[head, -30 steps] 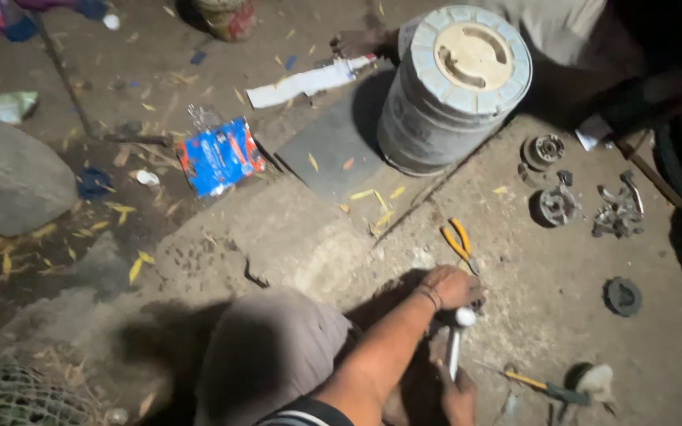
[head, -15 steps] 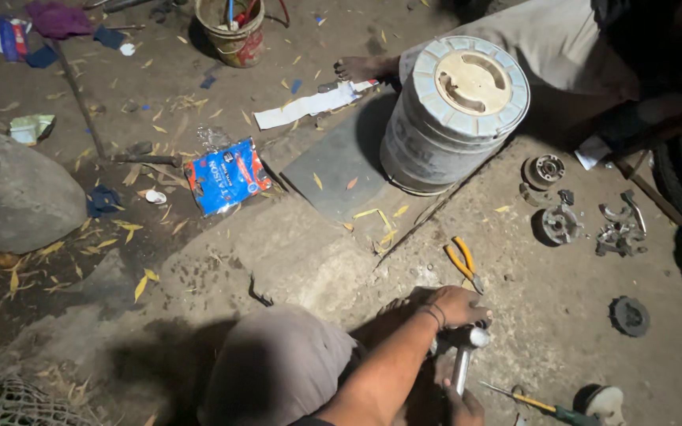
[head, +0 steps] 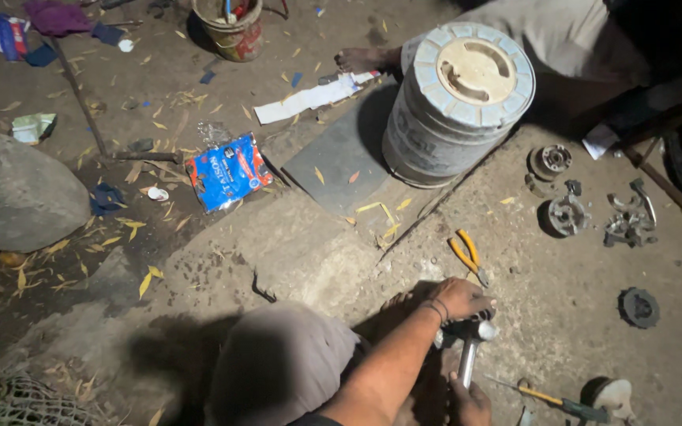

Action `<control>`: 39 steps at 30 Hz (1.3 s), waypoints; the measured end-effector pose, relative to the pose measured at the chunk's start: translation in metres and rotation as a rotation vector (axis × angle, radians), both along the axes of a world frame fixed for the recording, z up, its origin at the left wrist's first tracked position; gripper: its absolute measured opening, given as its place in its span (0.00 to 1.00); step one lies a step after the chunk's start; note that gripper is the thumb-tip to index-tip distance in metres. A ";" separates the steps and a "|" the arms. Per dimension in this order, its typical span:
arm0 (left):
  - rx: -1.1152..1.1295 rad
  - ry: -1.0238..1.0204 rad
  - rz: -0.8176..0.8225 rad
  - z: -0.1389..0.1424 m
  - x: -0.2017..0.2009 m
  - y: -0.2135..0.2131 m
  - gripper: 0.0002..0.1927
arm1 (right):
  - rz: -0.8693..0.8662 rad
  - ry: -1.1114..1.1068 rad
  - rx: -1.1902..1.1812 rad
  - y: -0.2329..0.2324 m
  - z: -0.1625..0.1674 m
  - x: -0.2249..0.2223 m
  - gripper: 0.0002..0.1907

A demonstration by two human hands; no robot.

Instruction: The person sits on the ground and works on a motorcycle brake hub assembly. They hammer the hub to drive out components, fit a brake shoe into the hub by hand, and use a wrench to tighten a bolt on the assembly.

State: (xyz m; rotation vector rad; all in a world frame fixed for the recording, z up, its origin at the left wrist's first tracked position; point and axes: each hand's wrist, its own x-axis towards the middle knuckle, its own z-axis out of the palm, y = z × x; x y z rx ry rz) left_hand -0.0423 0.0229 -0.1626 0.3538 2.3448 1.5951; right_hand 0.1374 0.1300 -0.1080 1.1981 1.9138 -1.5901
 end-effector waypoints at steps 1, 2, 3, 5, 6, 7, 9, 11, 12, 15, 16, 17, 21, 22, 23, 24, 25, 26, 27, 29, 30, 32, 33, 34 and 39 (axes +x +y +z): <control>-0.020 -0.006 -0.005 0.002 0.000 0.000 0.28 | 0.033 -0.011 0.018 -0.001 0.005 -0.001 0.18; -0.041 -0.014 -0.012 0.003 0.001 0.000 0.28 | 0.064 -0.025 0.035 -0.002 0.011 0.000 0.19; -0.061 -0.022 -0.021 0.006 0.001 0.000 0.28 | 0.094 -0.039 0.052 -0.003 0.016 -0.001 0.21; -0.063 -0.048 -0.059 0.011 0.003 0.000 0.28 | 0.079 -0.085 0.009 -0.007 0.028 -0.002 0.19; -0.070 -0.046 -0.071 0.013 0.003 -0.001 0.27 | 0.079 -0.092 -0.018 -0.009 0.033 -0.002 0.18; -0.057 -0.032 -0.069 0.015 0.003 -0.002 0.27 | 0.083 -0.091 -0.014 -0.011 0.037 -0.004 0.19; -0.024 -0.019 -0.062 0.015 0.003 -0.002 0.27 | 0.093 -0.105 0.001 -0.014 0.041 -0.004 0.19; 0.008 -0.041 -0.061 0.009 0.002 0.001 0.26 | 0.198 -0.031 0.054 -0.013 0.039 -0.002 0.21; 0.022 -0.052 -0.083 0.005 0.000 0.005 0.25 | 0.228 0.005 0.078 -0.012 0.036 -0.001 0.22; -0.290 0.086 -0.372 -0.018 0.000 0.019 0.20 | 0.427 0.180 0.259 0.001 0.022 0.009 0.22; -0.156 0.260 -0.457 -0.024 0.001 0.023 0.19 | 0.513 0.187 0.399 0.001 0.019 0.011 0.21; -0.204 0.055 -0.351 -0.033 0.005 0.024 0.19 | 0.380 0.355 0.185 0.006 0.017 0.019 0.22; 0.090 0.132 -0.016 -0.047 0.010 0.027 0.25 | 0.439 0.375 0.493 0.011 0.019 0.032 0.18; 0.117 0.131 -0.025 -0.046 0.010 0.026 0.26 | 0.359 0.389 0.448 0.009 0.026 0.031 0.19; 0.142 0.130 -0.028 -0.042 0.010 0.024 0.26 | 0.285 0.404 0.402 0.007 0.034 0.029 0.20; 0.166 0.130 -0.027 -0.039 0.011 0.022 0.26 | 0.212 0.419 0.355 0.006 0.041 0.028 0.22; 0.151 0.111 -0.028 -0.034 0.012 0.021 0.26 | 0.169 0.395 0.307 0.004 0.047 0.027 0.21; 0.135 0.098 -0.031 -0.030 0.013 0.021 0.26 | 0.124 0.376 0.259 0.003 0.052 0.026 0.20; 0.120 0.084 -0.038 -0.027 0.013 0.021 0.25 | 0.074 0.355 0.213 0.002 0.053 0.025 0.19; 0.122 0.067 -0.014 -0.023 0.015 0.022 0.24 | 0.304 0.366 0.457 0.000 0.049 0.025 0.20; 0.122 0.063 -0.008 -0.022 0.014 0.023 0.23 | 0.414 0.373 0.580 -0.001 0.045 0.025 0.21; 0.111 0.222 -0.045 -0.020 0.013 0.024 0.21 | 0.344 0.260 0.492 -0.001 0.035 0.025 0.23; 0.103 0.305 -0.061 -0.019 0.013 0.024 0.20 | 0.311 0.208 0.445 -0.003 0.035 0.023 0.24; 0.045 0.313 -0.048 -0.021 0.012 0.024 0.20 | 0.285 0.246 0.475 -0.003 0.036 0.020 0.24; -0.148 0.379 0.131 -0.022 0.020 0.022 0.18 | 0.020 0.312 0.328 0.014 0.067 0.020 0.19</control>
